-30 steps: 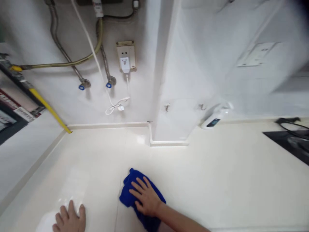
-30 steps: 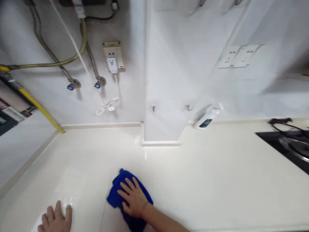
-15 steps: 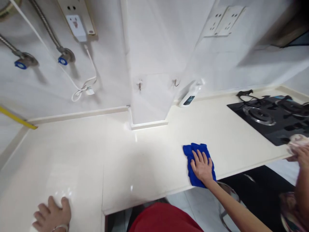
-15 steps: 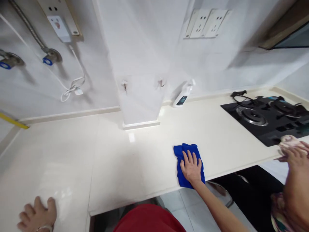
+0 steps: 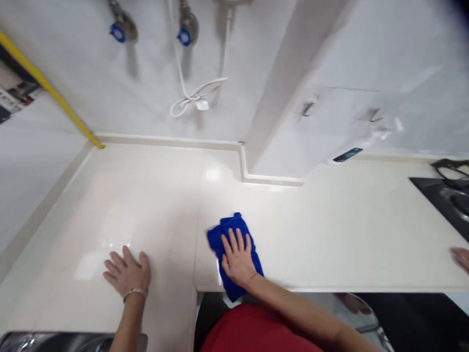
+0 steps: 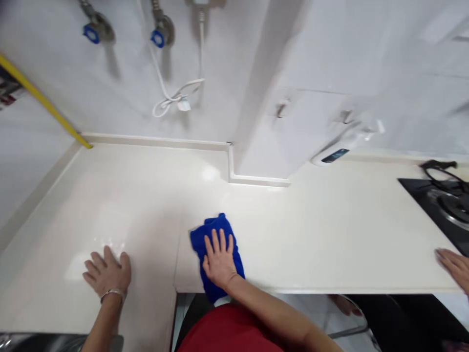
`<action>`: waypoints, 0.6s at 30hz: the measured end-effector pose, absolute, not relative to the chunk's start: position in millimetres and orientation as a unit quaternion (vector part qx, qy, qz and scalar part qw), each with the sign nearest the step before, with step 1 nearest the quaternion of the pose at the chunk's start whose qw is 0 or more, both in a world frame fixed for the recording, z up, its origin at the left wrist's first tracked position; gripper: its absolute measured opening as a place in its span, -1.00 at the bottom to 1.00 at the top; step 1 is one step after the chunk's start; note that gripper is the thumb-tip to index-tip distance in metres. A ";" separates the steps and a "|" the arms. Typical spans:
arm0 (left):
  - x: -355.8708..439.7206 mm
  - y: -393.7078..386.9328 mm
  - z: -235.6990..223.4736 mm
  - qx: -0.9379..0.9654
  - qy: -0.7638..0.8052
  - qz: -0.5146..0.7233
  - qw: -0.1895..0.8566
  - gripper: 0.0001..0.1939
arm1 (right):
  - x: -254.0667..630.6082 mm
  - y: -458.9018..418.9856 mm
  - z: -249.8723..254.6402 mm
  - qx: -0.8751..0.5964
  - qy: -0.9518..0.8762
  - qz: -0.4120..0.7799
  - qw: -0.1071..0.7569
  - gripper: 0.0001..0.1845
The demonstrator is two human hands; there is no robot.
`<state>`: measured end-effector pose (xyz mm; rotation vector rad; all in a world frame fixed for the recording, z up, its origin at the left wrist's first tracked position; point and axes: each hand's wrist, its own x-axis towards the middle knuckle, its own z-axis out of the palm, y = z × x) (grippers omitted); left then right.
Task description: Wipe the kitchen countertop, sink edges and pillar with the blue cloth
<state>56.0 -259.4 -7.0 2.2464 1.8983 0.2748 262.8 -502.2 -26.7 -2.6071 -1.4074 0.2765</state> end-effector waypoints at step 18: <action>41.7 -243.0 -23.0 0.763 0.636 0.088 0.078 -0.24 | 228.8 -429.7 -1.4 -0.742 -0.640 0.127 0.153 -0.40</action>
